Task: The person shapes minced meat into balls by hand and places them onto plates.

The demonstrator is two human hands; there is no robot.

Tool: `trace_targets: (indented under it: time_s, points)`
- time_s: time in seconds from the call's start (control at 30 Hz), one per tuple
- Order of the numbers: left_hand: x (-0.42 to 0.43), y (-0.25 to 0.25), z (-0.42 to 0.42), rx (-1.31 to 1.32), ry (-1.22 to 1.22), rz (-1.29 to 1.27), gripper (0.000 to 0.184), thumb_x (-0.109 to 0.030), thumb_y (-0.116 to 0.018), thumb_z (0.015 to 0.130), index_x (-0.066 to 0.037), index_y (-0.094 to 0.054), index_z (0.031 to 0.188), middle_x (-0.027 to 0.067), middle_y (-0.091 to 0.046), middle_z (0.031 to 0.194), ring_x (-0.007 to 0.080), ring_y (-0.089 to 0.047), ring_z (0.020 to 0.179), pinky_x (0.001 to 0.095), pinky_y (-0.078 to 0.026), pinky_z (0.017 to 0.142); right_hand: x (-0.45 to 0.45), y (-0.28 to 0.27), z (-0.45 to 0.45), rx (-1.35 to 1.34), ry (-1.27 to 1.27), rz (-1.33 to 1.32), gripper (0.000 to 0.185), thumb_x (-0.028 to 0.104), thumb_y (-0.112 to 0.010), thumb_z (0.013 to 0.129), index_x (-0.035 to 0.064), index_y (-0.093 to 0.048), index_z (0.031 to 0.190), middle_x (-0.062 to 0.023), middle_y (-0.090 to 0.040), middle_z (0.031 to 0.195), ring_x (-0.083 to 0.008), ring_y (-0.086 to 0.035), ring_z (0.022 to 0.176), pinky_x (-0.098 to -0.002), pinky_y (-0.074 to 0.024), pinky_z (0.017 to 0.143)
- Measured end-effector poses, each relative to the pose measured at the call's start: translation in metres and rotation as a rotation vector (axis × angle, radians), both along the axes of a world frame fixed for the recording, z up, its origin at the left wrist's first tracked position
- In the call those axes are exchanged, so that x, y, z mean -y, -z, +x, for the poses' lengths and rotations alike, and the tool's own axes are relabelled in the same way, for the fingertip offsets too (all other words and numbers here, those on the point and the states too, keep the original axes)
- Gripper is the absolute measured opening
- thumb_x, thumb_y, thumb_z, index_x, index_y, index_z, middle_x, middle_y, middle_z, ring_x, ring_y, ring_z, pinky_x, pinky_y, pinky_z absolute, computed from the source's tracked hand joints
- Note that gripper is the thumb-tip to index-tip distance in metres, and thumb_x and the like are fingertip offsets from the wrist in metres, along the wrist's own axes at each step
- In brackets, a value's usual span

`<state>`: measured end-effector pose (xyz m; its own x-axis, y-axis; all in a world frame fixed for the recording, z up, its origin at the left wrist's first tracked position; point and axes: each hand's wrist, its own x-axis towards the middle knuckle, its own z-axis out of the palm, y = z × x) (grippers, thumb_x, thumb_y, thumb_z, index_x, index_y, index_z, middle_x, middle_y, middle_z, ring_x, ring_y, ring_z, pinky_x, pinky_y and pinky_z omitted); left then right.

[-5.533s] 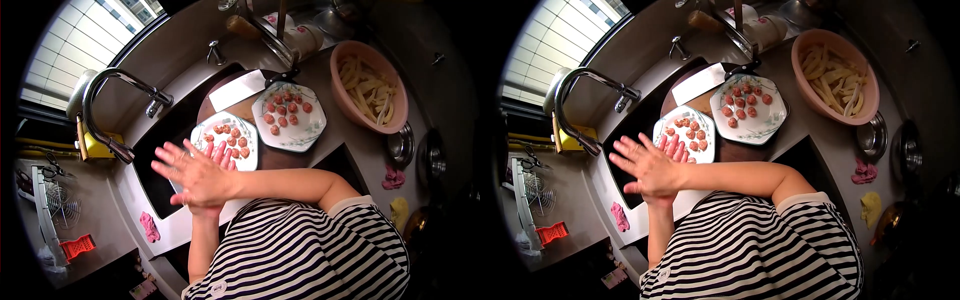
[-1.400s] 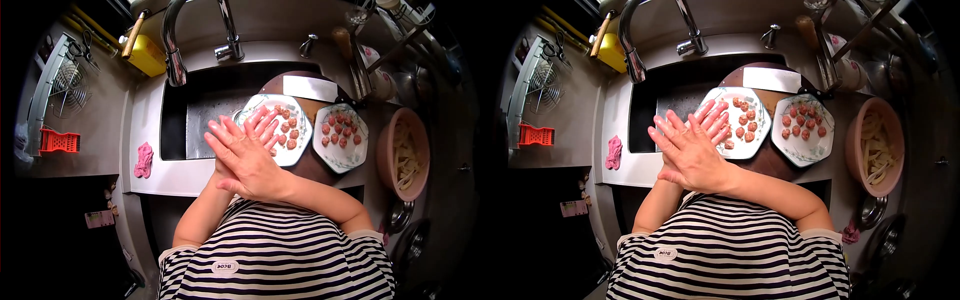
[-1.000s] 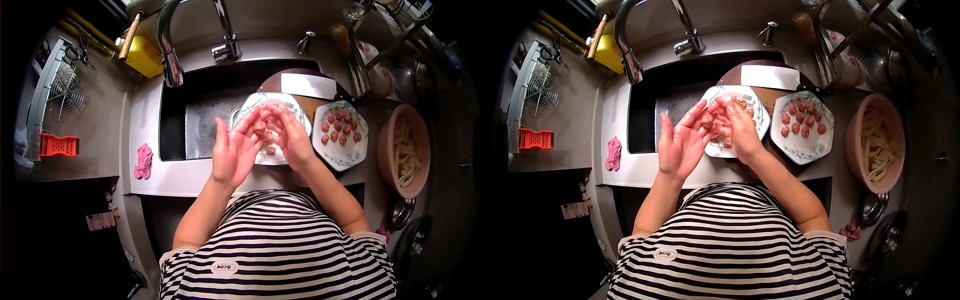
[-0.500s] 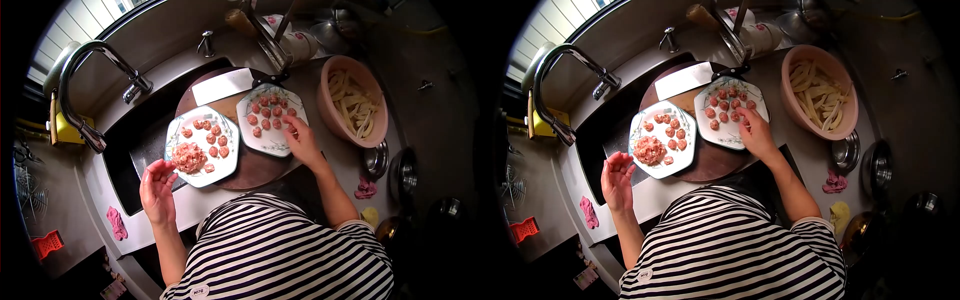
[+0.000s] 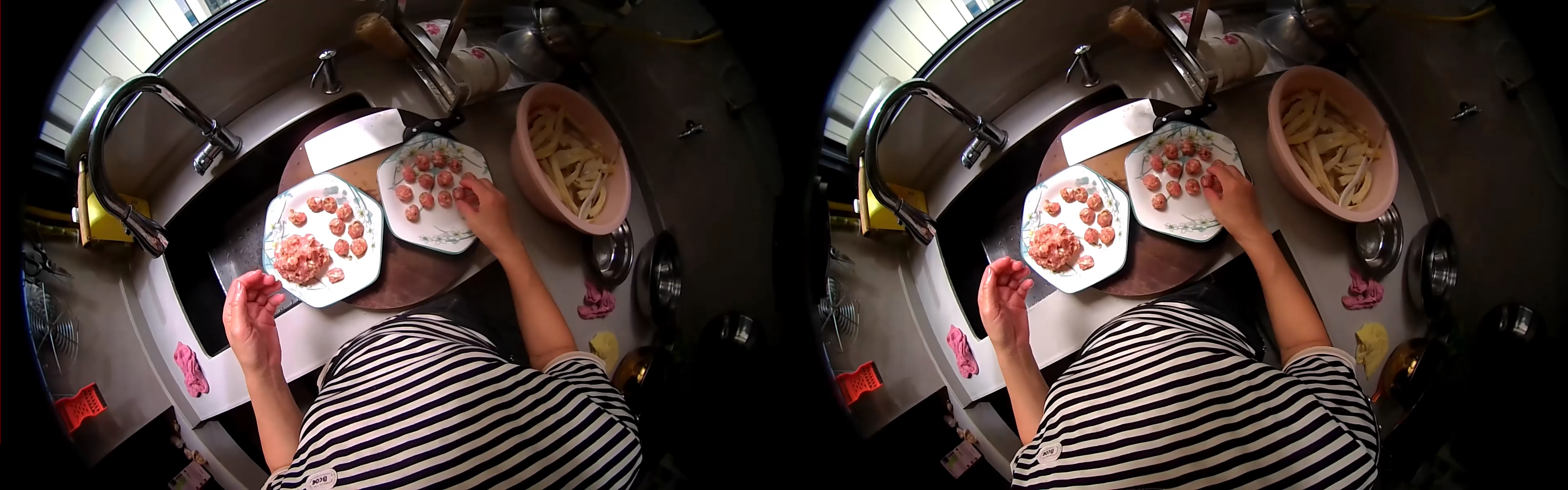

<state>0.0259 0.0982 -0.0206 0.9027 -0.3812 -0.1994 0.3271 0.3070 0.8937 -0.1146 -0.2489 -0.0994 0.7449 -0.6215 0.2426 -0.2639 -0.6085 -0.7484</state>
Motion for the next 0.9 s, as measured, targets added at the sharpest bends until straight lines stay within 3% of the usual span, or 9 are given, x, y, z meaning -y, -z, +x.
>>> trace_targets:
  time_s: [0.2,0.63,0.73,0.83,0.9]
  points:
    - [-0.002,0.005,-0.002,-0.011,-0.013,0.002,0.03,-0.022,-0.039,0.096,0.002,-0.055,0.104,0.0138,-0.061,0.093,0.019,-0.061,0.084,0.0282,-0.051,0.073,-0.001,-0.012,0.002,-0.109,-0.038,-0.086,0.015,0.004,-0.063,0.071,0.0011,-0.06,0.085,-0.0133,-0.059,0.087,-0.0296,-0.06,0.073,-0.0344,-0.0493,0.068]
    - [-0.004,0.007,0.0,-0.02,-0.071,0.057,0.03,-0.023,-0.042,0.095,0.002,-0.056,0.103,0.012,-0.061,0.093,0.0175,-0.061,0.083,0.0265,-0.051,0.072,0.001,-0.007,0.002,-0.14,-0.007,-0.17,0.019,0.009,-0.061,0.076,0.0032,-0.064,0.094,-0.0133,-0.061,0.097,-0.0314,-0.06,0.087,-0.037,-0.0485,0.076]
    - [-0.005,0.015,0.003,0.01,-0.109,0.122,0.024,-0.019,-0.049,0.093,0.0,-0.057,0.105,0.0098,-0.062,0.091,0.015,-0.06,0.083,0.0254,-0.05,0.071,-0.017,-0.036,0.008,-0.105,0.011,-0.185,0.023,0.006,-0.064,0.074,0.0038,-0.064,0.097,-0.0129,-0.061,0.099,-0.0288,-0.062,0.083,-0.0344,-0.0502,0.072]
    - [-0.004,0.038,0.002,0.361,-0.062,0.465,0.028,-0.012,-0.059,0.086,-0.001,-0.055,0.11,0.0087,-0.06,0.1,0.015,-0.058,0.089,0.0239,-0.047,0.075,-0.047,-0.061,0.024,-0.02,-0.201,0.01,0.028,0.004,-0.067,0.071,0.0024,-0.063,0.099,-0.0118,-0.061,0.096,-0.0238,-0.063,0.075,-0.0308,-0.0508,0.066]
    - [0.001,0.034,-0.004,0.64,0.026,0.749,0.043,-0.009,-0.069,0.076,-0.003,-0.053,0.116,0.0089,-0.053,0.116,0.0165,-0.053,0.1,0.0268,-0.045,0.081,-0.081,-0.069,0.038,-0.02,-0.417,0.052,0.028,0.005,-0.068,0.072,0.0017,-0.062,0.099,-0.0109,-0.061,0.093,-0.0216,-0.062,0.07,-0.03,-0.0505,0.064]
